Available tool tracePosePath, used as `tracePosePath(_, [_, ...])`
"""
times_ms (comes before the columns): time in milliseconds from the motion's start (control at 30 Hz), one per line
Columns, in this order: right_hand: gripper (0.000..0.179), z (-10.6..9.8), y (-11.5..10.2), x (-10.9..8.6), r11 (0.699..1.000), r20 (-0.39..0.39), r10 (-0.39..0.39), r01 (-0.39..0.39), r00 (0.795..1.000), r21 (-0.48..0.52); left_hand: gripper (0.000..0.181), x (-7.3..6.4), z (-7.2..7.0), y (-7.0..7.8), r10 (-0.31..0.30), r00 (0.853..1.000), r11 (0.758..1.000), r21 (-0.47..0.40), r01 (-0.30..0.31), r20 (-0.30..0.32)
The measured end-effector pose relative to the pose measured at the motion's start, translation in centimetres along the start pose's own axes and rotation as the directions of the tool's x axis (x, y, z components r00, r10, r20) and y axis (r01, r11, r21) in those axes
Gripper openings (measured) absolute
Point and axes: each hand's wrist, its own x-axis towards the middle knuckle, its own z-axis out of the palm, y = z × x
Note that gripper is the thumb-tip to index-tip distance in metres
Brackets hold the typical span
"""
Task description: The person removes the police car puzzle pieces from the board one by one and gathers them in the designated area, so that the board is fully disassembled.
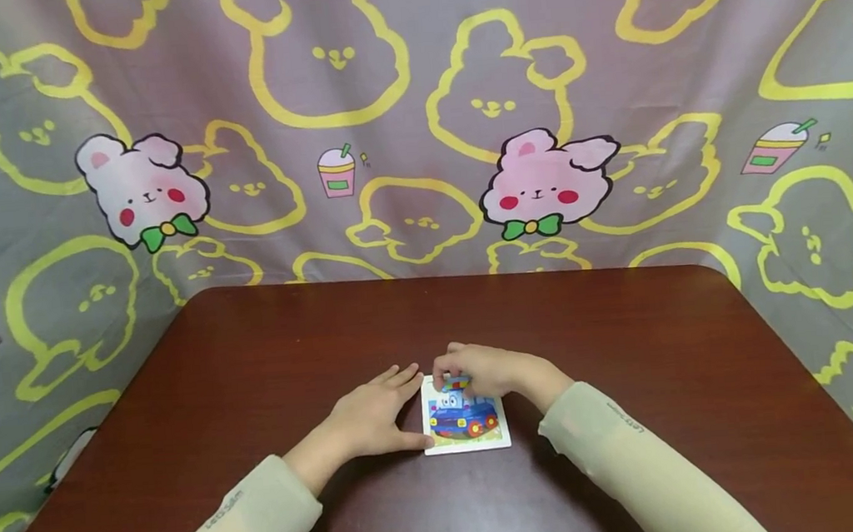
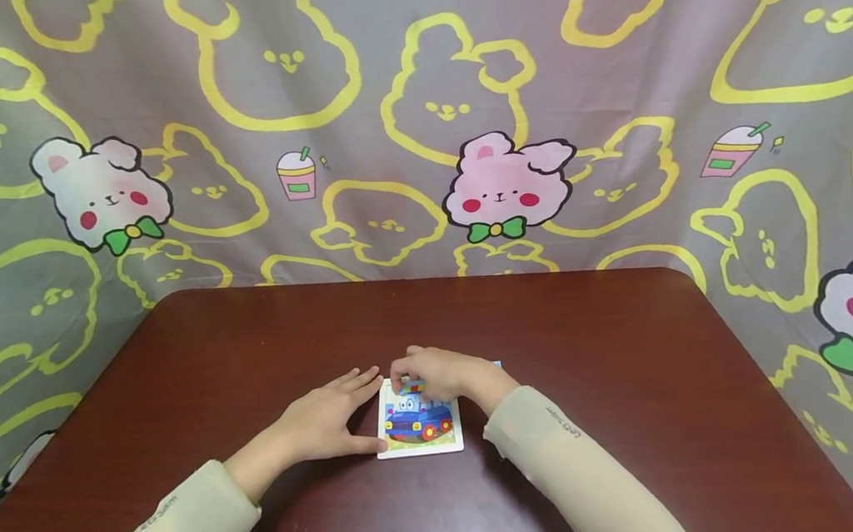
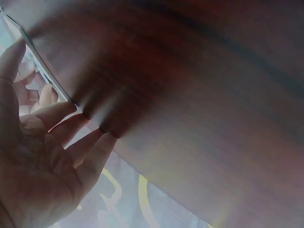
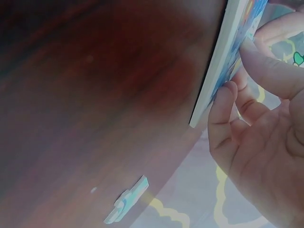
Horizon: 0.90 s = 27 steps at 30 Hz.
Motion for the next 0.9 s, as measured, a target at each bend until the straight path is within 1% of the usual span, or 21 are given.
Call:
tracePosePath(67, [0.035, 0.03, 0.01, 0.02, 1.0, 0.01, 0.004, -0.004, 1.0, 0.002, 0.096, -0.06, 0.06, -0.01, 0.0, 1.0, 1.0, -0.001, 0.0, 0.005])
tracePosePath(267, [0.036, -0.02, 0.05, 0.31, 1.0, 0.027, -0.021, 0.022, 0.999, -0.009, 0.096, -0.34, 0.09, -0.05, -0.004, 1.0, 1.0, 0.002, 0.004, 0.003])
tracePosePath(400, [0.035, -0.2, 0.06, 0.45, 1.0, 0.01, -0.003, 0.003, 1.0, 0.005, 0.096, -0.43, -0.03, -0.09, -0.002, 1.0, 1.0, 0.001, 0.002, 0.0])
tracePosePath(533, [0.03, -0.17, 0.24, 0.27, 0.999, -0.014, 0.023, -0.022, 1.0, 0.028, 0.097, -0.45, -0.09, -0.02, -0.006, 1.0, 1.0, 0.003, 0.005, 0.011])
tracePosePath(667, [0.027, -0.04, 0.49, 0.14, 0.999, -0.03, 0.009, -0.008, 1.0, 0.045, 0.098, -0.48, -0.14, 0.01, -0.012, 1.0, 1.0, -0.004, 0.012, 0.019])
tracePosePath(900, [0.025, -0.07, 0.89, -0.11, 0.996, -0.061, 0.013, -0.008, 0.998, 0.091, 0.097, -0.26, -0.11, 0.18, -0.005, 1.0, 1.0, -0.005, 0.005, 0.001])
